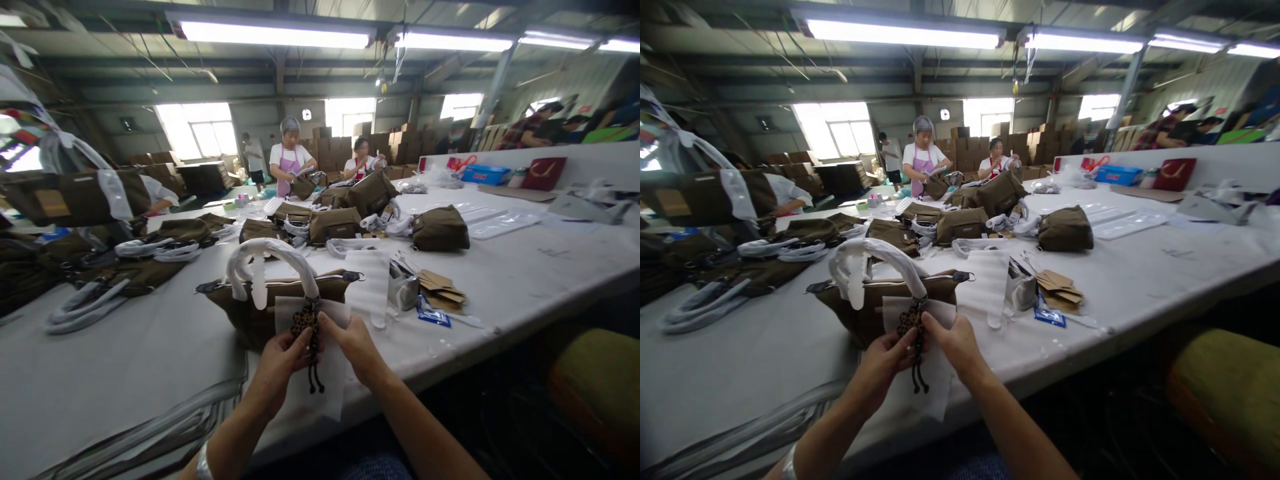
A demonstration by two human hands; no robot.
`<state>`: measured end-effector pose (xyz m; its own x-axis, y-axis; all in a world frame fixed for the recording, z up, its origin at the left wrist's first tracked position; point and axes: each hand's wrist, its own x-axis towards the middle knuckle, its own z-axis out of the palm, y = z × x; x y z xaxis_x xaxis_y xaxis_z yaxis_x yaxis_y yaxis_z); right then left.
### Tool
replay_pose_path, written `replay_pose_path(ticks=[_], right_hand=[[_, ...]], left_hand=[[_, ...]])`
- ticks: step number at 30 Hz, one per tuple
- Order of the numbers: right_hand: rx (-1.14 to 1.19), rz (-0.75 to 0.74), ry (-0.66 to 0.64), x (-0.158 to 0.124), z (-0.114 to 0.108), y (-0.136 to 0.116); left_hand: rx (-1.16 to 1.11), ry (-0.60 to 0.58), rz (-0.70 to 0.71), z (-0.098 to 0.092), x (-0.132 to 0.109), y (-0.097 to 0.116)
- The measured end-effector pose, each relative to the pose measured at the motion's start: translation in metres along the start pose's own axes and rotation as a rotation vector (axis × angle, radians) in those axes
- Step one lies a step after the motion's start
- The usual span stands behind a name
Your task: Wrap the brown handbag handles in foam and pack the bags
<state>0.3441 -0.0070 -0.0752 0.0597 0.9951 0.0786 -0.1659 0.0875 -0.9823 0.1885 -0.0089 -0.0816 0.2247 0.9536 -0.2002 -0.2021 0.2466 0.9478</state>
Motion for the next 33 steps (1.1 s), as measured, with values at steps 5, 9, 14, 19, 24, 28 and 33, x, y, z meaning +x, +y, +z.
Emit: replay_pose_path(ticks=[5, 9, 14, 19, 24, 28, 33], right_hand=[[-0.062, -0.117, 0.011, 0.006, 0.003, 0.004], [0.018, -0.077, -0.022, 0.008, 0.001, -0.001], [-0.024, -0.06, -0.07, 0.008, -0.004, -0.012], [-0.008, -0.034, -0.13, 0.007, -0.007, -0.014], [-0.005, -0.039, -0.063, 0.01, -0.007, -0.004], [-0.084, -0.056, -0.041, 0.011, -0.008, 0.0], [-0.195, -0.055, -0.038, 0.009, -0.011, -0.004]], left_hand=[[0.143, -0.025, 0.03, -0.005, 0.003, -0.001], [0.406, 0.235, 0.316, -0.034, 0.001, 0.012], [0.37, 0.247, 0.366, -0.049, -0.002, 0.031], [0.064, -0.135, -0.002, -0.02, 0.001, 0.034], [-0.109, -0.074, -0.047, -0.003, 0.006, 0.023], [-0.109, -0.003, 0.044, 0.001, 0.007, 0.015], [0.078, 0.092, 0.117, 0.0, 0.007, 0.012]])
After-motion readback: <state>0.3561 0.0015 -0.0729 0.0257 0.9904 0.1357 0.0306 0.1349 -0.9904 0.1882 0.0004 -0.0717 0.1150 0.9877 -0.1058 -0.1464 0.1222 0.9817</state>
